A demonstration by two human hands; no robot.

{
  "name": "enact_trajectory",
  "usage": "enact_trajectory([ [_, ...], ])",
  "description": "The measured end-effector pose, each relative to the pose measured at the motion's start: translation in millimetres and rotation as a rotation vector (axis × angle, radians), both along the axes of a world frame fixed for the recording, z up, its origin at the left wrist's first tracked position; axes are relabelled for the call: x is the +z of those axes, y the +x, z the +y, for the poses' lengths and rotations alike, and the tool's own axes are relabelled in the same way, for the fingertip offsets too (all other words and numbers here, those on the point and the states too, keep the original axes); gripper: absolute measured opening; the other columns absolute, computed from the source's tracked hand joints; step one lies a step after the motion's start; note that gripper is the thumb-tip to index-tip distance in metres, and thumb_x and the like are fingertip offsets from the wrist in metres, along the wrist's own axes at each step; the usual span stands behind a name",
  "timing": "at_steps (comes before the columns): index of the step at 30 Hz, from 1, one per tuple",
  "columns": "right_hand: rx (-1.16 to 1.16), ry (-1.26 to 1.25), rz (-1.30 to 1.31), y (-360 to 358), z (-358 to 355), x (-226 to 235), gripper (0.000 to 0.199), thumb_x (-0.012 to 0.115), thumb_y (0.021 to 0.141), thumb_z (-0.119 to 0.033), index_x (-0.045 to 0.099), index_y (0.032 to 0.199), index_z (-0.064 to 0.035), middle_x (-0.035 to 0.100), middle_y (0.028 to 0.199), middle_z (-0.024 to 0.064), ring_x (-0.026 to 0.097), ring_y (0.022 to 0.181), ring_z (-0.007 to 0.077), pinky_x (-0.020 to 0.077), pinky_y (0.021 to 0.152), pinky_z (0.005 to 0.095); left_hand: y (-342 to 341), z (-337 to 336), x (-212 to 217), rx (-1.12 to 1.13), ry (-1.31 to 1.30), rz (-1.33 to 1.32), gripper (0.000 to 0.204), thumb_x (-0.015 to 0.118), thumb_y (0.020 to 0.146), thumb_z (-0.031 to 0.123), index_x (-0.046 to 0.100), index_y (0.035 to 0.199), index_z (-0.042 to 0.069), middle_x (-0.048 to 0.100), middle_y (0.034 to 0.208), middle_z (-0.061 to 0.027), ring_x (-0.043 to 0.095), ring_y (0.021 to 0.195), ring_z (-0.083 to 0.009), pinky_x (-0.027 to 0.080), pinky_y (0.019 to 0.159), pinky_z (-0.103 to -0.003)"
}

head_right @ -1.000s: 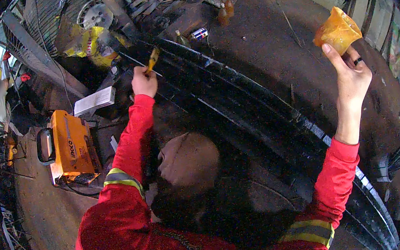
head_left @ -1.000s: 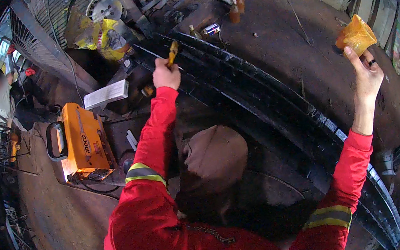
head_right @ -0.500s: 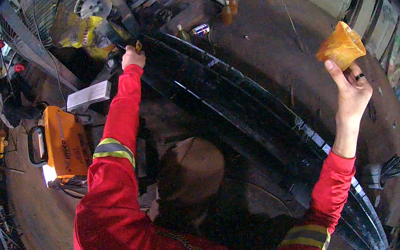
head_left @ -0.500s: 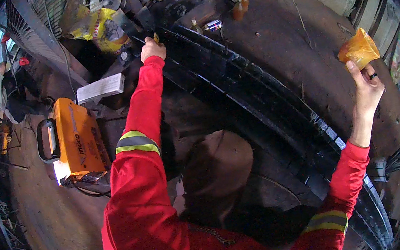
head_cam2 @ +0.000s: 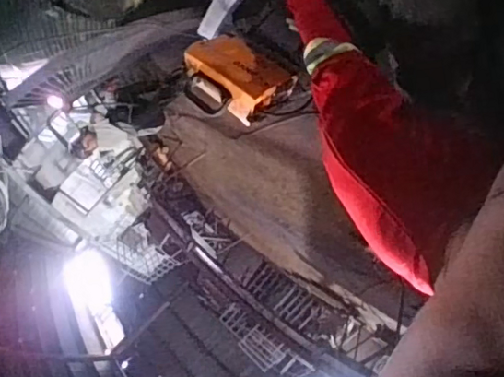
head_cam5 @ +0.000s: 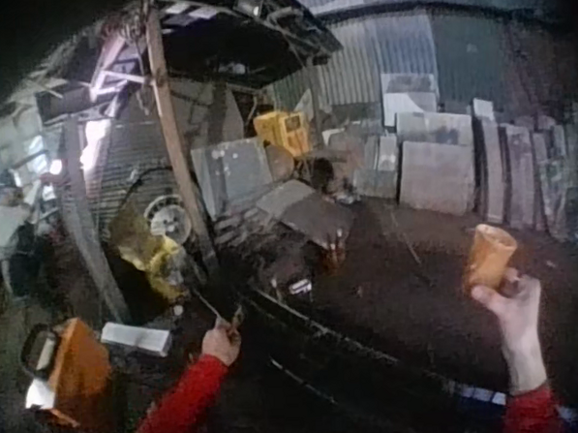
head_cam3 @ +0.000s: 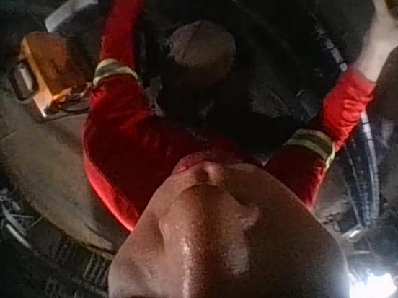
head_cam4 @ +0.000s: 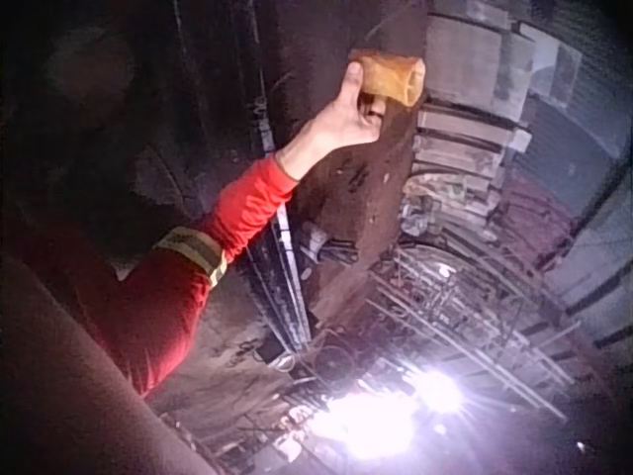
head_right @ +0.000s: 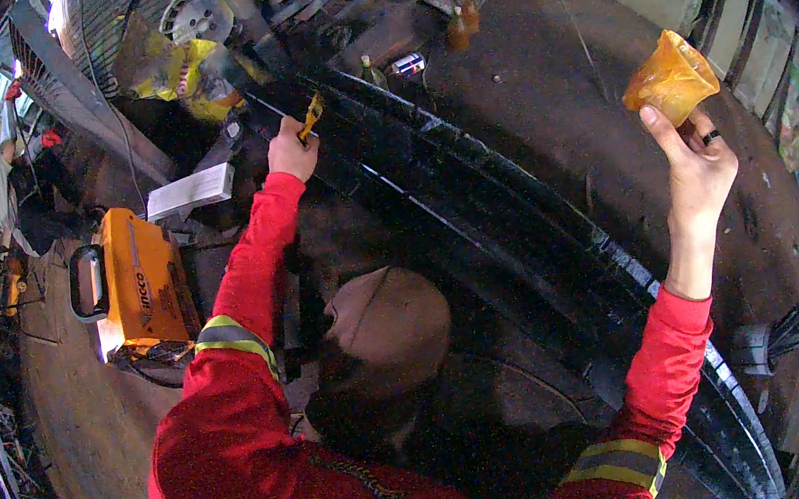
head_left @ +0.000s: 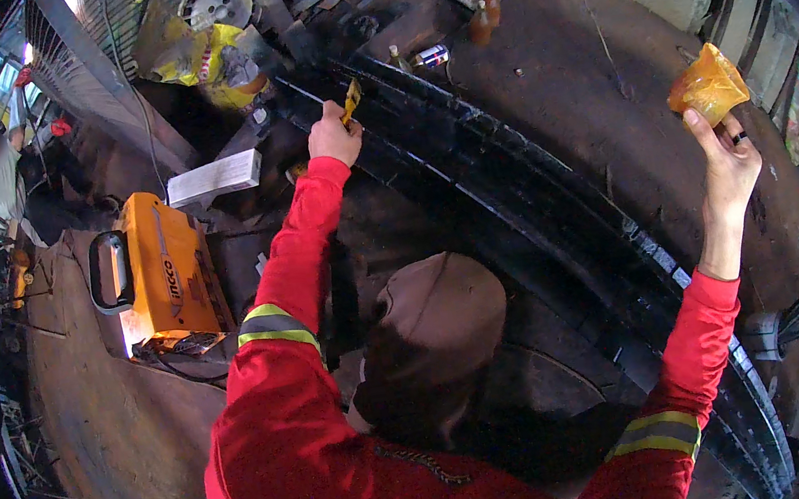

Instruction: The person applies a viscous orange substance from a small cup onto a dark curved metal surface using a brush, repeatedly dipping the brush and spreading the material along the seam. They then move to a different area and place a long dark strip onto a flat surface, pressing it down.

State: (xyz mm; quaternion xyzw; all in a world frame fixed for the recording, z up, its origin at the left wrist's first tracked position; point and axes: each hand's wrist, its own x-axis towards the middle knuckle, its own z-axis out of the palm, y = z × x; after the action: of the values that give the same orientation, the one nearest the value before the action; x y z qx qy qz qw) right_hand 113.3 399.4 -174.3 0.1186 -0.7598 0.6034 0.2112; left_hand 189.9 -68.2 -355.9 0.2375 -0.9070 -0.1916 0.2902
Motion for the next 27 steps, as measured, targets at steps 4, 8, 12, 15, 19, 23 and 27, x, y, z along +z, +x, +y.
enact_trajectory([
  [4,-0.006,-0.003,0.012,-1,3,1,0.048,0.078,0.071,-0.015,0.060,0.110,0.0068,0.065,0.099,0.0088,0.060,0.090,0.0126,0.0436,0.086,0.0258,5,10,2,-0.061,0.079,0.107,0.029,0.067,0.072,0.013,0.051,0.094,0.003,0.063,0.076,-0.0202,0.062,0.075,-0.0375,0.049,0.068,-0.043],
  [8,0.017,-0.013,0.018,0,0,-2,0.047,0.078,0.071,-0.014,0.060,0.109,0.0065,0.065,0.099,0.0087,0.060,0.089,0.0124,0.0437,0.085,0.0258,16,-16,-1,-0.264,0.157,0.373,0.018,0.061,0.079,0.006,0.054,0.093,-0.001,0.057,0.068,-0.0043,0.053,0.058,-0.0119,0.045,0.052,-0.028],
  [12,-0.047,0.042,-0.025,-4,9,-4,0.044,0.078,0.071,-0.013,0.061,0.108,0.0060,0.065,0.100,0.0085,0.060,0.089,0.0122,0.0441,0.085,0.0262,23,-14,41,-0.182,1.066,0.520,0.009,0.055,0.085,0.009,0.055,0.092,0.005,0.045,0.058,0.0028,0.035,0.040,-0.0050,0.026,0.035,-0.021],
  [15,0.002,-0.023,0.016,-4,4,-5,0.042,0.077,0.072,-0.011,0.062,0.107,0.0056,0.065,0.100,0.0080,0.059,0.089,0.0115,0.0435,0.086,0.0257,15,-66,43,-0.098,1.114,0.553,0.007,0.056,0.084,0.012,0.055,0.088,0.007,0.043,0.057,0.0024,0.034,0.038,-0.0068,0.026,0.034,-0.022],
  [19,-0.012,0.011,0.001,-6,0,-9,0.041,0.075,0.074,-0.009,0.061,0.108,0.0063,0.065,0.100,0.0079,0.060,0.091,0.0121,0.0431,0.087,0.0258,-3,-123,45,0.045,1.090,0.429,0.007,0.058,0.081,0.013,0.053,0.081,0.008,0.040,0.052,0.0022,0.033,0.036,-0.0087,0.025,0.032,-0.026],
  [23,-0.026,0.020,-0.020,-4,-6,-7,0.041,0.075,0.073,-0.009,0.060,0.108,0.0071,0.065,0.099,0.0081,0.060,0.090,0.0123,0.0433,0.086,0.0257,-32,-153,27,0.181,0.916,0.344,0.015,0.062,0.078,0.015,0.054,0.068,0.008,0.046,0.053,0.0006,0.040,0.036,-0.0104,0.028,0.032,-0.027],
  [27,-0.026,0.037,-0.003,-10,-1,-12,0.041,0.075,0.073,-0.009,0.060,0.108,0.0071,0.065,0.099,0.0080,0.060,0.089,0.0120,0.0431,0.086,0.0258,-68,-167,3,0.304,0.745,0.263,0.013,0.061,0.079,0.014,0.057,0.069,0.007,0.045,0.052,0.0012,0.038,0.036,-0.0105,0.025,0.032,-0.027],
])
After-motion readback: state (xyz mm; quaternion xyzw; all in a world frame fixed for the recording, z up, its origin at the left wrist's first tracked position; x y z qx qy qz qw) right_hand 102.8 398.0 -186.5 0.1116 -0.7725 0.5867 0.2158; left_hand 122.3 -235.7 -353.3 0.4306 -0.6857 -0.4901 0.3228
